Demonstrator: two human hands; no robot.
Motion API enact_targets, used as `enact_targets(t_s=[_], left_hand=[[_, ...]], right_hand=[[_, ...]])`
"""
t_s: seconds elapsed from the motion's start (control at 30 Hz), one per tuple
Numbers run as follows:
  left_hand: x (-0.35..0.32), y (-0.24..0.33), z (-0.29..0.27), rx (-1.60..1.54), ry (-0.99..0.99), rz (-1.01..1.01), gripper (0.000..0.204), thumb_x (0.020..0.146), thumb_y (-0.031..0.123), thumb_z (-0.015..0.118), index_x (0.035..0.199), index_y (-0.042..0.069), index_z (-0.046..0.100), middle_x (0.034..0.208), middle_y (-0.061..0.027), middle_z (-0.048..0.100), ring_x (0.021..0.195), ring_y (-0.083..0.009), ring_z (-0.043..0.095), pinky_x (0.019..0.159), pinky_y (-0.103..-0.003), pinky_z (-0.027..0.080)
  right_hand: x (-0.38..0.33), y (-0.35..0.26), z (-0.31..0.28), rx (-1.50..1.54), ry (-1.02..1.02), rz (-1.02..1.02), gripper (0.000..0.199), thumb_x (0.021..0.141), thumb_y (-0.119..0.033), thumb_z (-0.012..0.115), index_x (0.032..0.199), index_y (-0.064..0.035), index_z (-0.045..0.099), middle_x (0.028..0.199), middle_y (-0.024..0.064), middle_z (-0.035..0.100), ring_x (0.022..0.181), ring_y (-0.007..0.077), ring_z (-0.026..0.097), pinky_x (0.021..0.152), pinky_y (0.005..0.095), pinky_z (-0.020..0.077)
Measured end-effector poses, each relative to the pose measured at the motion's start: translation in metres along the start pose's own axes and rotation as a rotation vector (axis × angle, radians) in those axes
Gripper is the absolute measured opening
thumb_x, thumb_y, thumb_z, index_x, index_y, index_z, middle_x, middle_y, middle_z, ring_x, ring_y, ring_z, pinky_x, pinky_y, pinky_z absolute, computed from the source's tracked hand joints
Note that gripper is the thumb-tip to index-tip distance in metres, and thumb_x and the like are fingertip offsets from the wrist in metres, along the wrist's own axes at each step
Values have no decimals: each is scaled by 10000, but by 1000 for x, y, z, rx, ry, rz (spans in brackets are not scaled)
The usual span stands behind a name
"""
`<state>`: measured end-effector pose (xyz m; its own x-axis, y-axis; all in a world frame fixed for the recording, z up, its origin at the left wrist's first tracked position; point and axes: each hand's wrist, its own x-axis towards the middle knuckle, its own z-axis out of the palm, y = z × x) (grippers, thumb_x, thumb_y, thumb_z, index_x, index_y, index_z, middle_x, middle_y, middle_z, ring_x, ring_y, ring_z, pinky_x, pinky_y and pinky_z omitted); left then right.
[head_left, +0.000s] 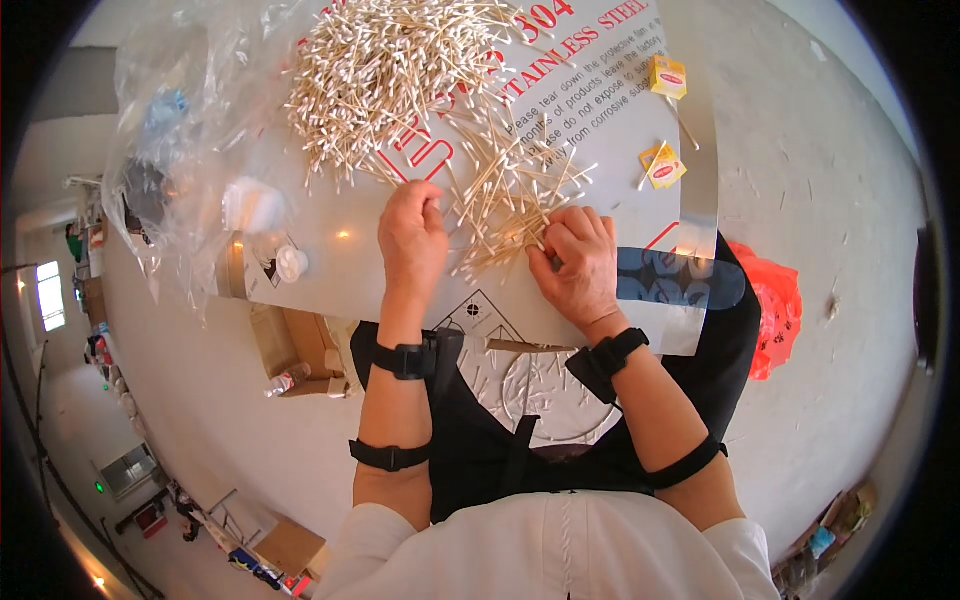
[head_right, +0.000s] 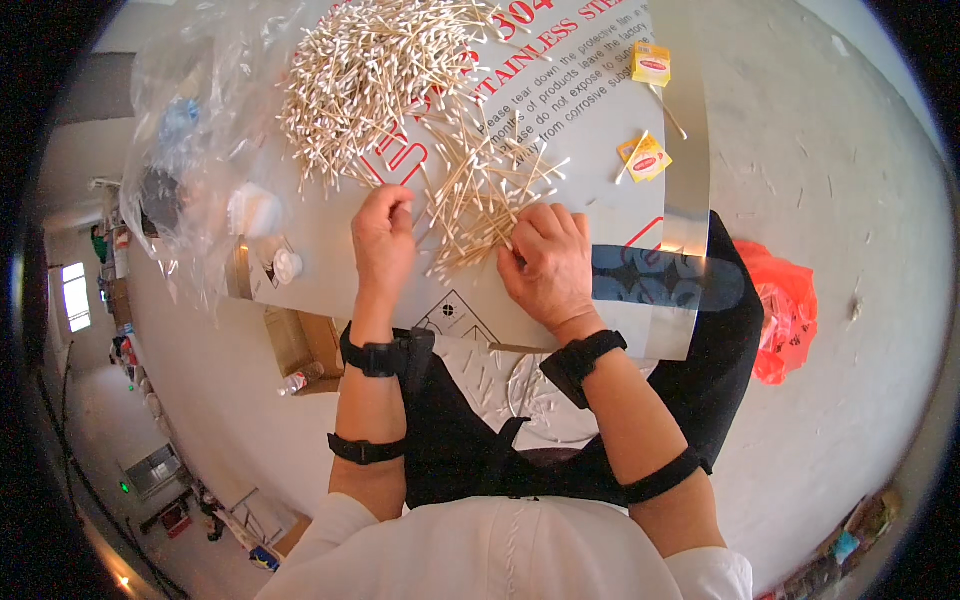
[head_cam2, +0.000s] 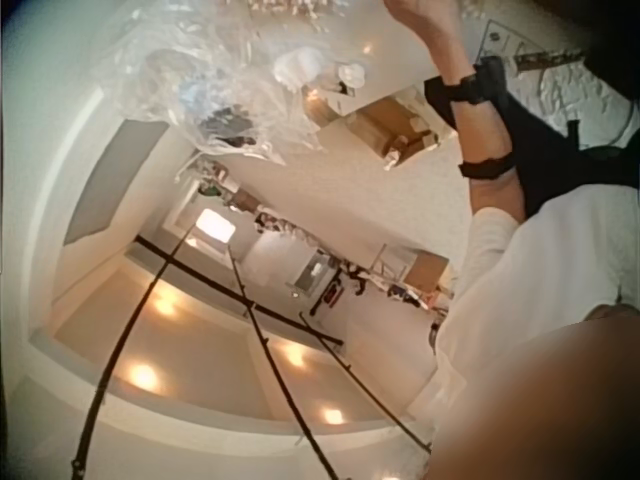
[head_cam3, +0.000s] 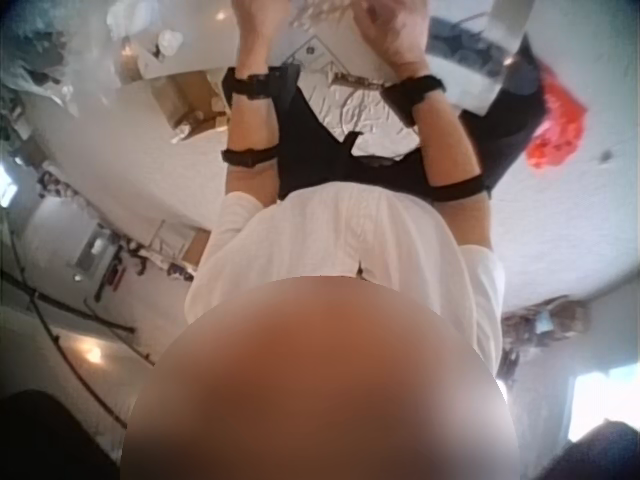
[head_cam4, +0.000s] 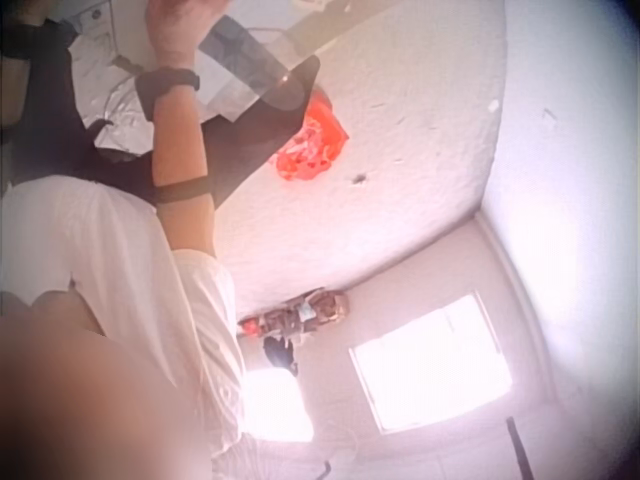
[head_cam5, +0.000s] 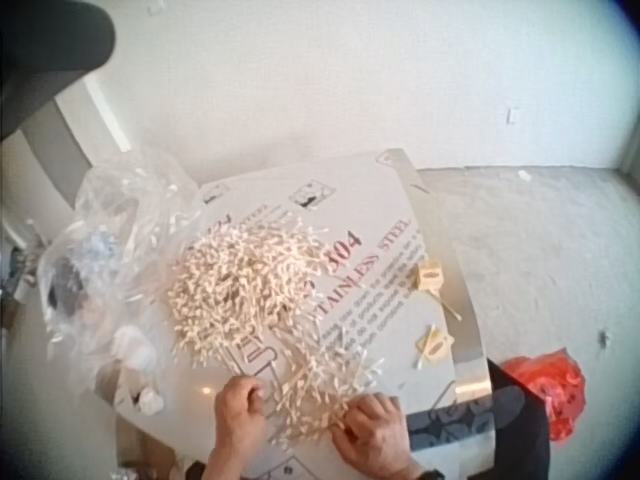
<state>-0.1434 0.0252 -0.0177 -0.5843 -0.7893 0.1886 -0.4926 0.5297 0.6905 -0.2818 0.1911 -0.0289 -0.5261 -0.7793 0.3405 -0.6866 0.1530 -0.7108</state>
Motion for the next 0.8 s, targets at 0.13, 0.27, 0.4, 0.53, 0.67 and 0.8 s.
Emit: enact_targets(t_s=[0.13,0.27,0.4,0.53,0.67,0.8], left_hand=[[19,1,-8,-4,9,-154,147,823,-46,592,930,40,645,882,-139,662,787,-293,650,715,-376,512],[48,-7,-3,-4,70,68,132,810,-35,623,916,39,654,860,-138,653,804,-301,647,711,-390,509],[91,15,10,162,-9,304,141,785,-27,653,898,57,658,833,-127,630,831,-320,632,705,-423,501],[119,16,12,357,-251,482,85,780,12,641,829,80,655,821,-111,608,856,-331,615,709,-444,492],[123,15,14,358,-321,520,47,796,36,609,777,72,631,823,-112,610,862,-330,616,711,-437,493],[116,20,6,394,-215,605,64,808,26,594,869,35,613,833,-130,614,844,-353,616,725,-455,491]], right_hand=[[-1,2,-1,-7,-6,13,232,658,-82,739,660,-80,507,896,43,577,842,253,540,762,377,375],[2,-3,0,6,-16,8,231,649,-88,744,663,-82,513,890,43,571,845,253,541,765,378,377],[-2,4,-1,-1,-13,25,231,648,-93,749,668,-83,519,893,43,572,845,253,541,771,381,380],[0,2,-1,-1,0,8,225,650,-95,750,678,-84,527,904,41,575,848,253,541,775,382,381],[0,1,-2,9,-9,8,216,657,-102,746,687,-85,532,915,42,578,860,255,537,775,383,382],[0,-1,-1,6,-16,8,212,664,-107,741,686,-85,532,917,47,580,869,256,536,776,380,382]])
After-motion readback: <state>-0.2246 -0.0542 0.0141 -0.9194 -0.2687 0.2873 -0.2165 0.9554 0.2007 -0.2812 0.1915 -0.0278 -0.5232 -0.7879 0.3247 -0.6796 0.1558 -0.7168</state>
